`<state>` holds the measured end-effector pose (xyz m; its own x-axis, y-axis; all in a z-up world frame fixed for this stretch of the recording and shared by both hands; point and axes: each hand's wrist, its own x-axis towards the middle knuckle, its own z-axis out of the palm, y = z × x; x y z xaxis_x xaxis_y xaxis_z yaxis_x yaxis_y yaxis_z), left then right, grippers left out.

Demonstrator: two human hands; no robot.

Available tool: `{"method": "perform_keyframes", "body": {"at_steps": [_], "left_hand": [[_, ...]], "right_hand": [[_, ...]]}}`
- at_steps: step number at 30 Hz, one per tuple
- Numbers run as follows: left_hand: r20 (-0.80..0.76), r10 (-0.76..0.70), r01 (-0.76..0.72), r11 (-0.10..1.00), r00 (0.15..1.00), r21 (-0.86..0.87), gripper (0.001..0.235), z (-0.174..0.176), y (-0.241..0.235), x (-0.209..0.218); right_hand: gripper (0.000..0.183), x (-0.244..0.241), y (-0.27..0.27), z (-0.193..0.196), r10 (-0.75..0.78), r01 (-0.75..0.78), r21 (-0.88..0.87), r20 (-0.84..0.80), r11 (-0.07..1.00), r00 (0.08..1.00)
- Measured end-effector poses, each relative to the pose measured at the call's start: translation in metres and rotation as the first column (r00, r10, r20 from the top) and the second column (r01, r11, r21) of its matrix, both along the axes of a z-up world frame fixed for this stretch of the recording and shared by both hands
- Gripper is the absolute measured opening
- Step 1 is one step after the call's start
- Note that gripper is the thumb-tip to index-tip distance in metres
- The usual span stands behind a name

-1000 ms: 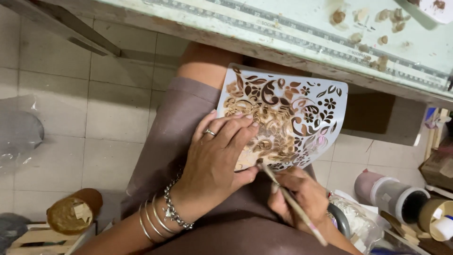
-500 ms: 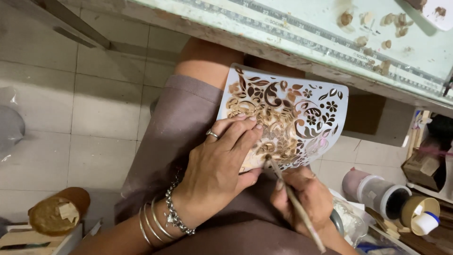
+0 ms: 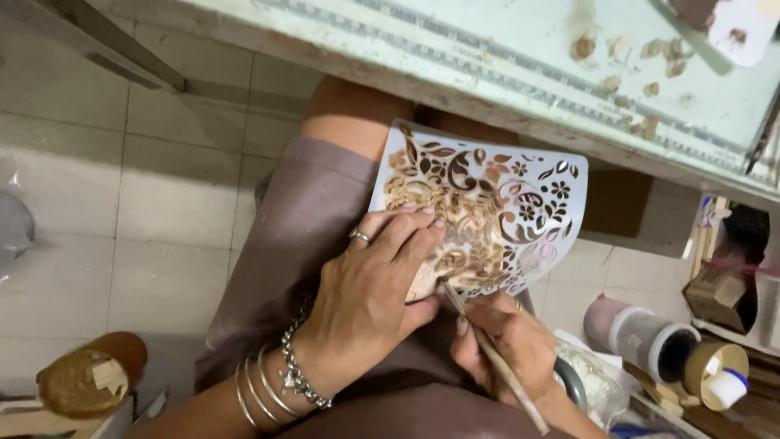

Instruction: Tracing patterns through a floral stencil onto a surface using a stylus tool

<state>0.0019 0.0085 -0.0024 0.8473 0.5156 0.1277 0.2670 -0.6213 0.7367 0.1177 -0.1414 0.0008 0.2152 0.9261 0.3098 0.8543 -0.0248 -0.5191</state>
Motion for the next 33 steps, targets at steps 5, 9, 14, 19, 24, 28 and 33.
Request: {"method": "perform_keyframes", "body": {"at_steps": [5, 9, 14, 19, 24, 28, 33], "left_hand": [[-0.019, 0.009, -0.009, 1.0, 1.0, 0.028, 0.065, 0.0, -0.001, 0.0], [-0.008, -0.003, 0.003, 1.0, 1.0, 0.024, 0.072, 0.0, 0.001, 0.0], [-0.027, 0.012, -0.011, 0.999, 1.0, 0.037, 0.072, -0.001, 0.0, -0.001], [-0.027, 0.013, -0.011, 0.997, 1.0, 0.07, 0.071, -0.002, -0.001, 0.0], [0.109, -0.027, 0.022, 0.999, 0.994, 0.043, 0.075, -0.012, -0.001, -0.005], [0.132, -0.009, -0.006, 0.993, 0.991, 0.114, 0.087, -0.02, -0.001, -0.016], [0.206, 0.38, -0.291, 0.886, 0.902, -0.361, 0.09, -0.032, -0.018, -0.034]], "right_hand": [[0.016, 0.012, -0.017, -0.008, -0.081, 0.085, 0.077, -0.063, 0.993, 0.995], [0.016, 0.024, 0.003, 0.004, 0.049, -0.057, 0.096, 0.083, 0.994, 0.995], [0.021, 0.035, 0.018, 0.004, 0.099, -0.059, -0.208, 0.183, 0.976, 0.978], [0.029, 0.038, 0.03, 0.016, 0.2, -0.16, -0.189, 0.22, 0.969, 0.955], [0.023, 0.039, 0.034, 0.023, 0.261, -0.184, -0.23, 0.373, 0.956, 0.89], [0.019, 0.04, 0.035, 0.025, 0.284, -0.21, -0.231, 0.362, 0.95, 0.888], [0.02, 0.042, 0.037, 0.025, 0.303, -0.223, -0.241, 0.383, 0.945, 0.873]]}}
